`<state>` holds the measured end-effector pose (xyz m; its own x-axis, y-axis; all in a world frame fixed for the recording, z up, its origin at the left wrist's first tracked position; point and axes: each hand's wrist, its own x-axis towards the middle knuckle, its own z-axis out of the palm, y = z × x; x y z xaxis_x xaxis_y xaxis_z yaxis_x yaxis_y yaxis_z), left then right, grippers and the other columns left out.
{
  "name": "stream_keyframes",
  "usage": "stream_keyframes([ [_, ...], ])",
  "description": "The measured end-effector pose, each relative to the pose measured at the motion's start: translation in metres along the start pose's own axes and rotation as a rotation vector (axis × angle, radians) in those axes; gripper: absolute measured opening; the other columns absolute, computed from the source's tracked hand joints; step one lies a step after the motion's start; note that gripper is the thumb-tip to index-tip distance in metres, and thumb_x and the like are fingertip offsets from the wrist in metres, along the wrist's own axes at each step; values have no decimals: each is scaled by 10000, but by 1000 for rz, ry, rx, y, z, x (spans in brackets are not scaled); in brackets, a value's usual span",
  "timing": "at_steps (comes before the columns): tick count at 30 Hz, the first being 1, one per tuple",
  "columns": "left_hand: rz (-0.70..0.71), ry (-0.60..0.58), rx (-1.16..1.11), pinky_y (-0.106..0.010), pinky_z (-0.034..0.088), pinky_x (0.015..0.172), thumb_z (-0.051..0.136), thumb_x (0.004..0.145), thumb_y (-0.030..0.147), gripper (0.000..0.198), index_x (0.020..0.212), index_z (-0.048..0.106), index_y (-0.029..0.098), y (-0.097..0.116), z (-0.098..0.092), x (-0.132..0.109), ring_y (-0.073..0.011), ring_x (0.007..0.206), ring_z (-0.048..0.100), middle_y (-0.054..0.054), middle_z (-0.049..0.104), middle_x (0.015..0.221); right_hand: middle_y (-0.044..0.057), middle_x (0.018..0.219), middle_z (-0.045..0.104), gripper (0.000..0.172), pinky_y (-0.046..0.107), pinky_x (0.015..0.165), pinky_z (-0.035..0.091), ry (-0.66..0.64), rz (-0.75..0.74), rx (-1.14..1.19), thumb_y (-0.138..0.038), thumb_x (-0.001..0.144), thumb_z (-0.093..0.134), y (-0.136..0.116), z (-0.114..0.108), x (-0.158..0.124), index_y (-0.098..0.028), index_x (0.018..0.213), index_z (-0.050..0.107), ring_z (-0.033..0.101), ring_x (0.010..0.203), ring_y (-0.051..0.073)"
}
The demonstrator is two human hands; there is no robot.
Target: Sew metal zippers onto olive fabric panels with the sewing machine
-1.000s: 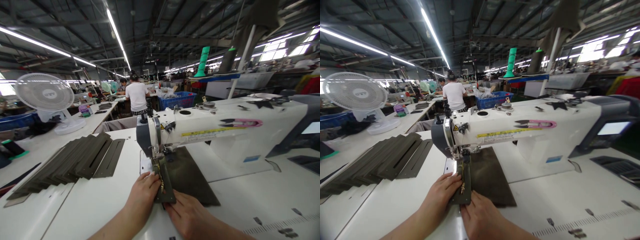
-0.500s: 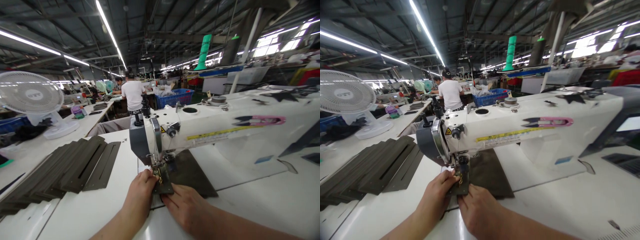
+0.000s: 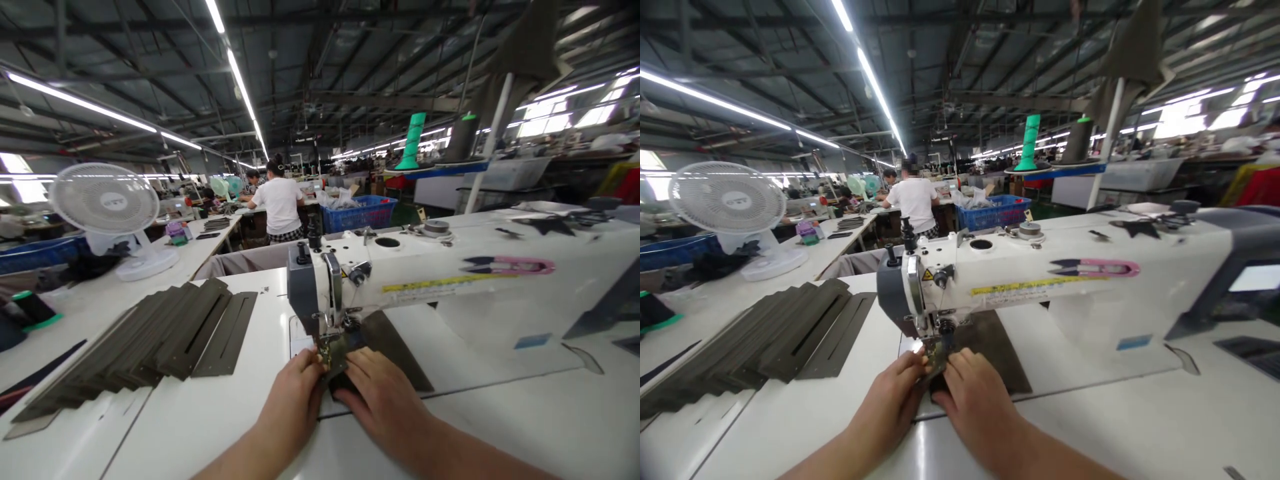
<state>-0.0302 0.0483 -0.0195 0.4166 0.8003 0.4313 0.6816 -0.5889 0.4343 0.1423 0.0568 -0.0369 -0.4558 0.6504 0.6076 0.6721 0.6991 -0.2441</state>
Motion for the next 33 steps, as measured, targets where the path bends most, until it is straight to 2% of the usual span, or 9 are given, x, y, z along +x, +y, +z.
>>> stream_keyframes([
  [3,-51,18,-17,-264,505,715,434,801,102,182,831,601,167,2,-3,1,-178,814,593,-72,590,870,85,878,610,145,365,755,433,-94,119,16,-194,733,607,3,4,12,-154,872,597,555,857,242],
  [6,-122,52,25,-255,484,672,427,828,151,194,788,616,174,3,-7,3,-172,766,586,-55,594,814,69,853,625,104,298,712,422,-184,88,134,-170,786,508,7,4,22,-155,835,598,581,793,197],
  [12,-189,91,269,-238,403,498,512,809,249,157,672,562,189,7,-9,-8,-152,516,544,14,573,559,89,744,637,250,284,640,409,-175,262,261,-176,830,355,24,7,28,-133,751,588,600,695,195],
  [14,-105,95,306,-237,390,471,569,771,270,162,639,527,186,10,-6,-16,-147,474,525,24,556,517,74,699,637,223,264,599,410,-185,309,302,-178,805,383,30,8,30,-134,708,578,595,656,184],
  [17,179,112,241,-261,453,543,518,825,269,182,670,528,174,12,-4,-24,-152,581,585,-19,628,655,36,590,613,168,234,522,397,-217,356,383,-196,746,467,36,9,35,-141,615,556,573,577,167],
  [21,443,102,315,-333,499,774,386,893,168,228,1059,538,127,10,-3,-19,-203,984,583,-132,617,1075,29,605,621,161,230,526,408,-224,356,465,-214,732,493,37,10,38,-137,617,574,567,586,162],
  [28,418,-26,406,-340,521,766,349,862,89,237,929,576,74,15,3,-3,-207,827,635,-134,664,876,40,643,631,131,261,603,441,-191,360,520,-182,719,500,38,13,36,-137,663,610,572,644,183],
  [31,379,-8,358,-330,524,728,344,861,112,248,996,551,97,14,-1,-5,-199,840,619,-125,644,923,21,592,609,135,254,587,444,-205,369,553,-182,705,508,41,15,36,-141,622,605,568,630,180],
  [33,247,39,345,-296,516,635,373,851,151,215,949,563,129,11,-5,-6,-179,748,609,-96,634,874,12,572,599,127,245,570,440,-209,380,572,-179,693,517,42,15,37,-140,608,602,564,623,176],
])
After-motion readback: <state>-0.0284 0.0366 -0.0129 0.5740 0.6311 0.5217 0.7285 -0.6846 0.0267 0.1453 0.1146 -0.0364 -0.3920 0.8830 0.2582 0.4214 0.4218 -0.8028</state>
